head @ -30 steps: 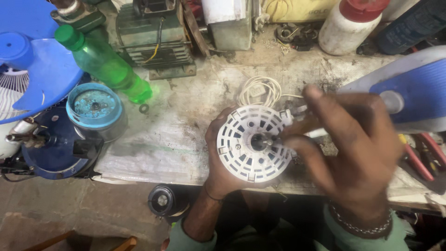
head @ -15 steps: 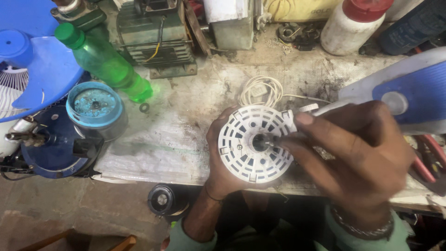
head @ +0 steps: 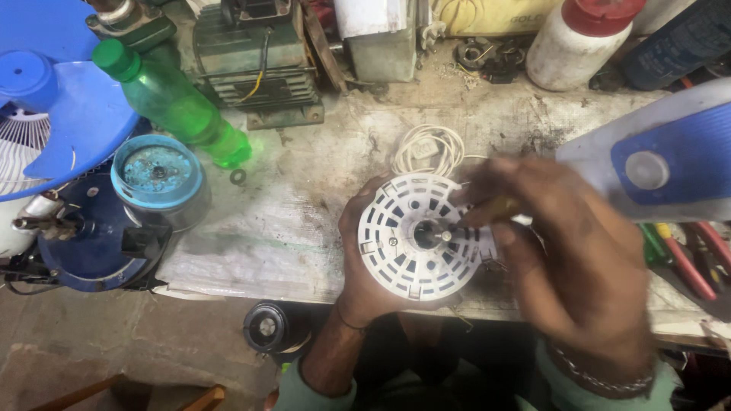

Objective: The person uses a screwdriver to adjust internal components of a small electric motor, then rotates the motor shaft by hand to test movement. They continue to manipulate wires and internal parts, and finally attach a white plastic fan housing to the motor shaft.

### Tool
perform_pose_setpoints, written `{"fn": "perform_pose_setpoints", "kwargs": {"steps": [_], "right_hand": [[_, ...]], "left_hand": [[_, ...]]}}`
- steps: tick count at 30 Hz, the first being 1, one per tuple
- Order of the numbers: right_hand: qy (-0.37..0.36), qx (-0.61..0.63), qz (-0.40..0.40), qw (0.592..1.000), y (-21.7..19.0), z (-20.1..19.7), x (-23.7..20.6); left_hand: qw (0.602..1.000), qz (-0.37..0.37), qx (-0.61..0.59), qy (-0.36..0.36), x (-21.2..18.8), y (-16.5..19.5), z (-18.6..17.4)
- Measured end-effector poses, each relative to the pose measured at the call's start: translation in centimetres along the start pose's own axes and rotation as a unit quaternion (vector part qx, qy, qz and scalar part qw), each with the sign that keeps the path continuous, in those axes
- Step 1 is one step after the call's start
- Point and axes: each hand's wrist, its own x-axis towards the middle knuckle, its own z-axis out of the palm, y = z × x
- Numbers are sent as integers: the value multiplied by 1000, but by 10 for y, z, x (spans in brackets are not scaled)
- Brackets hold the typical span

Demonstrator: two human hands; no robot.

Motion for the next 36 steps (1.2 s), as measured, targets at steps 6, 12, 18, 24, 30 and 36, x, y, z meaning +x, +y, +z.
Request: {"fn": "perform_pose_setpoints", "kwargs": {"steps": [6,12,18,24,30,36], "right_hand": [[2,-53,-3,999,-4,-3,1],[-61,56,17,996,-6,-6,-3],[-27,14,44,999,-9,-2,-2],[-56,103,79,990,7,-5,-3],[92,245,73,962,-1,-4,-20],[119,234,24,965,-8,7,-4]], "left_hand": [[999,1,31,8,-1,2,1],[999,-3,-36,-2,-2,0,1],[1000,-5,7,4,-2,-1,1],[999,10,-37,1,0,1,3],[999,27,32,9,2,-1,2],[999,9,36,14,1,-1,1]]}}
